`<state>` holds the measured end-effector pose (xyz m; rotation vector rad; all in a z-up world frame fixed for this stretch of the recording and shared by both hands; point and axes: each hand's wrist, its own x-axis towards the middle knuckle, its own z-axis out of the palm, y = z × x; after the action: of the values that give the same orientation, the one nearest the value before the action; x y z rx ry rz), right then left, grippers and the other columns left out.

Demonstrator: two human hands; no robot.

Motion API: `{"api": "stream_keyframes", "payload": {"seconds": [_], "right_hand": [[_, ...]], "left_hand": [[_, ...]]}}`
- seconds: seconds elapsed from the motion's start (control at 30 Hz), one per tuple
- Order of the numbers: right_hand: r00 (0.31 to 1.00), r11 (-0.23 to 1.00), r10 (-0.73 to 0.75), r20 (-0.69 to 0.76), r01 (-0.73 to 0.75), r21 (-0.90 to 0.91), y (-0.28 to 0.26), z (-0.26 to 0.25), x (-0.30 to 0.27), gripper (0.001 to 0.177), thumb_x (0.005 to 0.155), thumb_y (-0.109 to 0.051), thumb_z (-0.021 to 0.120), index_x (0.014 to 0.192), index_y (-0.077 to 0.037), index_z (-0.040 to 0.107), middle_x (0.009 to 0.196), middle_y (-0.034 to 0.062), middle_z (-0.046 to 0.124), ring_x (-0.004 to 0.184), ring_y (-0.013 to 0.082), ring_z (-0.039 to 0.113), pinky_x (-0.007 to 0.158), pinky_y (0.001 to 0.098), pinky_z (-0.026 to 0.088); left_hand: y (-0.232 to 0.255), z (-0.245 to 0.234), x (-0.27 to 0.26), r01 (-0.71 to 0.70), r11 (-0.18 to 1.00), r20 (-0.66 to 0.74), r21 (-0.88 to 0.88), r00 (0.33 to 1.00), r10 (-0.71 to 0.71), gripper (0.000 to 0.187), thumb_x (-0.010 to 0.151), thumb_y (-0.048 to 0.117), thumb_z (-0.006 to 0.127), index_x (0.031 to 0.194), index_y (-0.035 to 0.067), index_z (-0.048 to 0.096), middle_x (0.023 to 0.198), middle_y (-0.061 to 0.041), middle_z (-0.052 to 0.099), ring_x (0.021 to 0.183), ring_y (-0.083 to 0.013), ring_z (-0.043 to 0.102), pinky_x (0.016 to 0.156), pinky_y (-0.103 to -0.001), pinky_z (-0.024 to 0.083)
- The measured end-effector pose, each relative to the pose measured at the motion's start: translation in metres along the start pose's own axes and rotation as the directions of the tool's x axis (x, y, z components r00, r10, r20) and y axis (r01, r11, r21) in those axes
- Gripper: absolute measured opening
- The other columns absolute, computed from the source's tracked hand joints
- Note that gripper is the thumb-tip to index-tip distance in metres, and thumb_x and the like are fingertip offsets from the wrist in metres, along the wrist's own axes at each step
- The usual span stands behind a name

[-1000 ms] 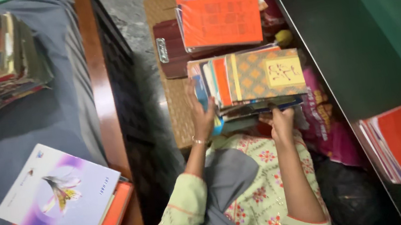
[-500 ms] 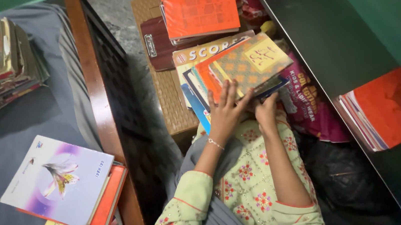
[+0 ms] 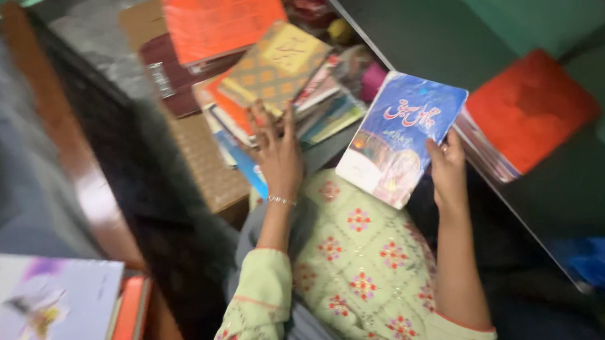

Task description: The person organizes stationery and books in a cluttered room. They place colored pencils and markers into glass jars on a metal shelf and then sort through a stack of books, moving them from a bed to the shelf.

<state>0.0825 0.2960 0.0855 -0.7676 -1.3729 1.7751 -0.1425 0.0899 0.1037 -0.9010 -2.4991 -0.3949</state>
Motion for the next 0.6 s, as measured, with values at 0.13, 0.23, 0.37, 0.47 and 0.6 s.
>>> {"api": "stream_keyframes", "payload": {"seconds": [0.13,0.23,0.37,0.47,0.6], "right_hand": [[0.999,0.999,0.024,-0.021,-0.024,0.031,-0.003,-0.061,-0.033,0.038,0.104,-0.006,0.059,0.140,0.003,0.051,0.128,0.0087,0.066,0.113,0.0140,0.064,0.103,0.0299,0.050],[0.985,0.993,0.108,-0.131,-0.101,0.058,0.010,-0.102,-0.047,0.037,0.105,-0.009,0.058,0.140,0.002,0.052,0.123,0.0115,0.069,0.108,0.0172,0.065,0.097,0.0322,0.052],[0.938,0.939,-0.059,-0.342,-0.064,-0.338,0.016,-0.166,-0.057,0.050,0.102,-0.019,0.069,0.146,-0.001,0.053,0.126,0.0130,0.066,0.113,0.0207,0.062,0.101,0.0354,0.051],[0.748,0.528,-0.447,-0.490,-0.222,-0.820,0.004,-0.224,-0.069,0.078,0.094,-0.026,0.083,0.156,-0.007,0.039,0.138,0.0244,0.051,0.126,0.0400,0.050,0.110,0.0504,0.043],[0.551,0.197,-0.636,-0.540,-0.561,-0.804,-0.012,-0.286,-0.081,0.107,0.075,-0.039,0.095,0.157,-0.011,0.033,0.159,0.0302,0.024,0.148,0.0544,0.015,0.119,0.0648,0.019]], "left_hand": [[0.074,0.002,-0.035,-0.096,0.794,0.023,-0.600,0.990,0.137,0.067,0.095,0.024,0.063,0.156,0.006,0.041,0.159,-0.026,0.039,0.145,-0.0429,0.038,0.120,-0.057,0.032],[0.150,0.036,-0.067,0.376,0.355,0.450,-0.856,0.879,0.155,0.057,0.093,0.024,0.074,0.139,-0.002,0.053,0.130,-0.024,0.064,0.113,-0.0339,0.060,0.097,-0.041,0.048],[0.202,0.073,-0.117,0.719,-0.087,0.644,-0.689,0.664,0.380,0.034,0.095,0.016,0.072,0.124,-0.001,0.064,0.107,-0.012,0.074,0.091,-0.0157,0.066,0.079,-0.030,0.054],[0.204,0.073,-0.131,0.595,0.057,0.559,-0.802,0.714,0.421,0.031,0.096,0.013,0.070,0.123,0.001,0.063,0.106,-0.007,0.074,0.092,-0.0106,0.066,0.079,-0.027,0.054],[0.193,0.048,-0.124,0.733,-0.053,0.627,-0.678,0.615,0.477,0.027,0.097,0.011,0.067,0.123,0.004,0.062,0.106,-0.005,0.074,0.091,-0.0081,0.067,0.079,-0.025,0.055]]}}
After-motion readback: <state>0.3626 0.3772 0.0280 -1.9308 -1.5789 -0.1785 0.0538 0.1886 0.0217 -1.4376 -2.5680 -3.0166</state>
